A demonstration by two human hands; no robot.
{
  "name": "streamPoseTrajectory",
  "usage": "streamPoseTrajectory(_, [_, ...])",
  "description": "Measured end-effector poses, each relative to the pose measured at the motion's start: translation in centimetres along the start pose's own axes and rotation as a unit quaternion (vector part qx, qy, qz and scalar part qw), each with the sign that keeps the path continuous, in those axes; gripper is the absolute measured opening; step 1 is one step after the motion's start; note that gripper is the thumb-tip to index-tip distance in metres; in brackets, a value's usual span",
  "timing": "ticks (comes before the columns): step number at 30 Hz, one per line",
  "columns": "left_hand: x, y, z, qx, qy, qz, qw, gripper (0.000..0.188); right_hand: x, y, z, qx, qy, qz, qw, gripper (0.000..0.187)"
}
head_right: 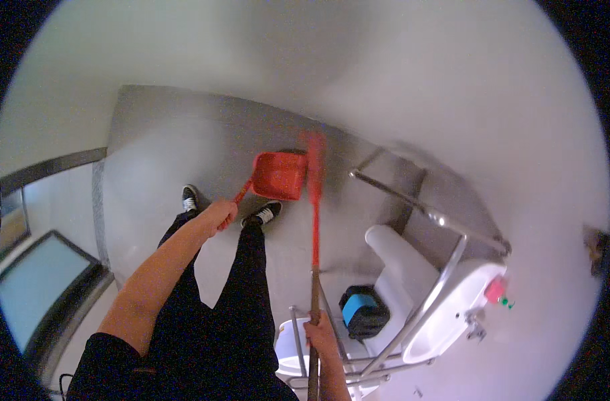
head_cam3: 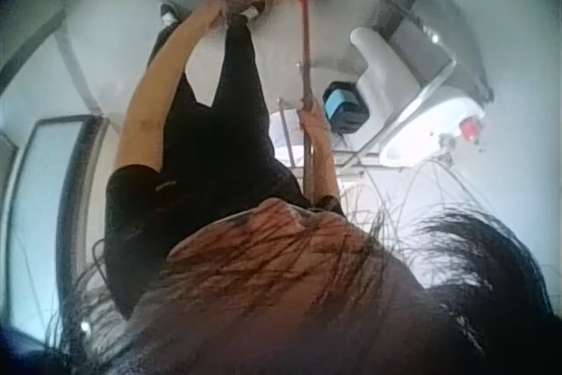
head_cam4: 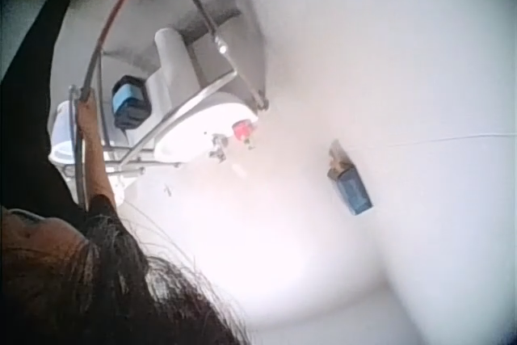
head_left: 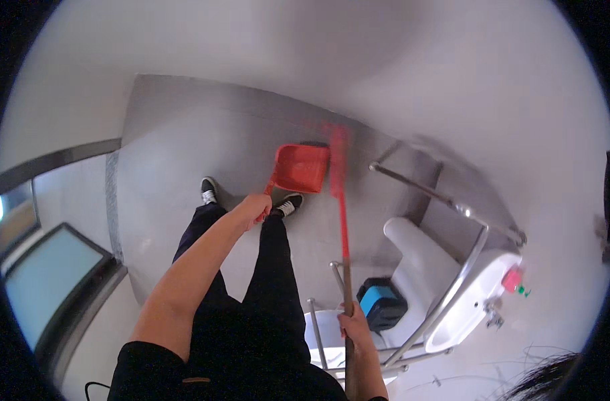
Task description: The person is sweeping the floor using a broom and dustpan across different rooms including a restroom and a garage.
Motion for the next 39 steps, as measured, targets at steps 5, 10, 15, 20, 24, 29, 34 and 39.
streamPoseTrajectory(5, [6.1, 1.4, 8.5, 0.031, 0.128, -0.012, 0.991, 0.016, 2.3, -4.9, 1.2, 0.005, -0.026, 0.03, 0.999, 0.031])
streamPoseTrajectory(10, [9.5, 4.9, 16.5, 0.023, 0.258, -0.009, 0.966, 0.01, 8.7, -8.8, -0.3, 0.004, -0.233, -0.074, 0.97, 0.016])
streamPoseTrajectory(15, [14.0, 6.9, 25.6, 0.013, 0.351, -0.036, 0.936, 0.007, 15.3, -13.9, -6.2, 0.206, -0.371, -0.144, 0.894, 0.011])
streamPoseTrajectory(20, [20.5, 9.5, 35.1, -0.043, 0.421, -0.04, 0.905, 0.007, 19.3, -12.6, -23.7, 0.114, -0.098, 0.002, 0.989, 0.018])
streamPoseTrajectory(24, [25.6, 10.4, 40.0, -0.047, 0.467, -0.062, 0.881, 0.005, 20.2, -9.0, -35.5, 0.155, 0.072, 0.035, 0.985, 0.021])
streamPoseTrajectory(29, [31.6, 11.5, 43.5, -0.082, 0.539, -0.06, 0.836, 0.004, 24.1, -5.2, -41.5, 0.303, 0.079, -0.062, 0.948, 0.006])
streamPoseTrajectory(34, [36.3, 11.5, 42.9, -0.117, 0.622, -0.059, 0.772, 0.005, 29.2, -2.5, -41.6, 0.442, -0.037, -0.11, 0.889, 0.03])
streamPoseTrajectory(39, [40.4, 10.4, 37.6, -0.096, 0.747, -0.096, 0.651, 0.007, 28.4, -3.3, -46.6, 0.465, -0.038, -0.113, 0.877, 0.031])
Point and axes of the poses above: each hand's wrist, its own y-axis away from the middle knuckle, its own z-axis out of the back of the hand, x = y × z, the point moved 2 cm from there along -y, towards the middle knuckle, and after that the axes turned 5 degrees about z, right-handed, at the moved point
